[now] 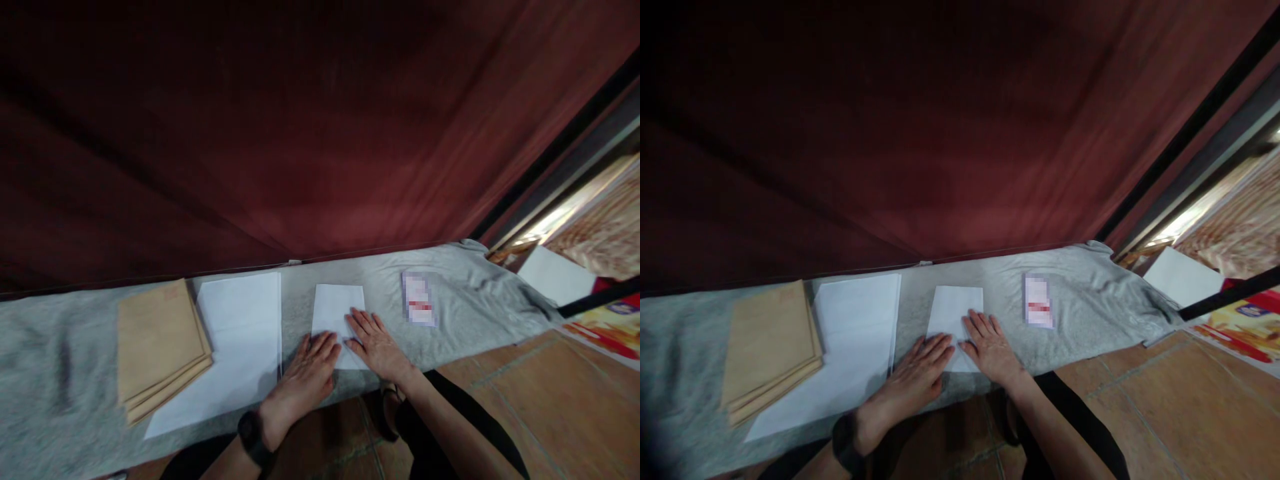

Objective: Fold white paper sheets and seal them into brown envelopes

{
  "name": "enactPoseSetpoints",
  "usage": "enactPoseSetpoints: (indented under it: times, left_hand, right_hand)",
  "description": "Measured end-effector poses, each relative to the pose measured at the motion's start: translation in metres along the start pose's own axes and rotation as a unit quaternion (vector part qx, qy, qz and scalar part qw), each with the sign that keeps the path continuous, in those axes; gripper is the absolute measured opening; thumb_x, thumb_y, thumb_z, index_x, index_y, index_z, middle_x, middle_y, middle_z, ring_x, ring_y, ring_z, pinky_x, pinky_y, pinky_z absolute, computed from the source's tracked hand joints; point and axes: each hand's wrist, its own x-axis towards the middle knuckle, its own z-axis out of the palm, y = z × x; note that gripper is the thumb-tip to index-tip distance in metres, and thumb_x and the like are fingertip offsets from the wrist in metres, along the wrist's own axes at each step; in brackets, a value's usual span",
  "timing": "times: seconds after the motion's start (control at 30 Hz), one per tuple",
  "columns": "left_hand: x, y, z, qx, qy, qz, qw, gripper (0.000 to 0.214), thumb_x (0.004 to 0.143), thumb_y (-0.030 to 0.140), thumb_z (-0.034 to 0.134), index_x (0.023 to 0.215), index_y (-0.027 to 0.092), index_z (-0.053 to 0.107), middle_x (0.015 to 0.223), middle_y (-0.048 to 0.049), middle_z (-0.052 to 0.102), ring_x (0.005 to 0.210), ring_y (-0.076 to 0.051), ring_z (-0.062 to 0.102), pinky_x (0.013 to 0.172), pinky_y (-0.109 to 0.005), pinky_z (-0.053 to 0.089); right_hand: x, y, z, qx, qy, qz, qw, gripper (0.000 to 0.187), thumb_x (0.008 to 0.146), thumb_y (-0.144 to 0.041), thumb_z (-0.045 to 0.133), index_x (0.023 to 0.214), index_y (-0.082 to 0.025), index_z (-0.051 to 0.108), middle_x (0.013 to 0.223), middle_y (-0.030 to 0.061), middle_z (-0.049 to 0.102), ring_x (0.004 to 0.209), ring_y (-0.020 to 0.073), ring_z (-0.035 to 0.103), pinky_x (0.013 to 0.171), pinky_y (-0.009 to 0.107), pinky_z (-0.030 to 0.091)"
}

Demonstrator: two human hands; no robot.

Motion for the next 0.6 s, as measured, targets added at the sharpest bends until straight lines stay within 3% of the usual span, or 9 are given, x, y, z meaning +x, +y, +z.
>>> enactPoseSetpoints:
  times: [0.13,0.27,0.4,0.6]
  left_hand:
    - [-0.003,0.008,0.027,0.061,0.036,-0.017,0.997,0.061,0.089,0.01,0.041,0.149,0.02,0.043,0.159,-0.0092,0.037,0.149,-0.026,0.03,0.12,-0.053,0.03]
    - [-0.006,0.013,0.036,0.093,0.058,-0.029,0.994,0.067,0.085,0.003,0.037,0.15,0.021,0.041,0.159,-0.009,0.037,0.149,-0.026,0.031,0.119,-0.054,0.033]
    - [-0.005,0.014,0.029,0.102,0.057,-0.043,0.992,0.071,0.082,-0.002,0.036,0.149,0.021,0.044,0.159,-0.0073,0.038,0.147,-0.026,0.034,0.118,-0.051,0.034]
    - [0.008,-0.003,-0.002,0.021,0.026,-0.077,0.996,0.051,0.088,0.003,0.041,0.131,0.022,0.061,0.143,-0.0072,0.059,0.132,-0.022,0.054,0.109,-0.042,0.044]
  right_hand:
    - [0.0,0.0,0.0,-0.001,0.001,0.001,1.0,0.057,0.102,-0.044,0.042,0.154,-0.023,0.035,0.159,0.0099,0.036,0.147,0.0254,0.034,0.12,0.051,0.029]
    - [0.001,-0.001,-0.003,0.0,-0.005,0.002,1.0,0.057,0.102,-0.045,0.042,0.154,-0.023,0.035,0.16,0.0098,0.035,0.146,0.0259,0.035,0.119,0.052,0.029]
    - [0.002,-0.001,-0.005,0.006,-0.015,0.004,1.0,0.056,0.102,-0.045,0.041,0.153,-0.022,0.037,0.16,0.01,0.034,0.146,0.0265,0.036,0.119,0.052,0.029]
    - [0.004,0.009,-0.012,0.054,-0.039,0.0,0.998,0.051,0.103,-0.037,0.039,0.152,-0.023,0.039,0.159,0.0073,0.038,0.146,0.0215,0.036,0.12,0.049,0.031]
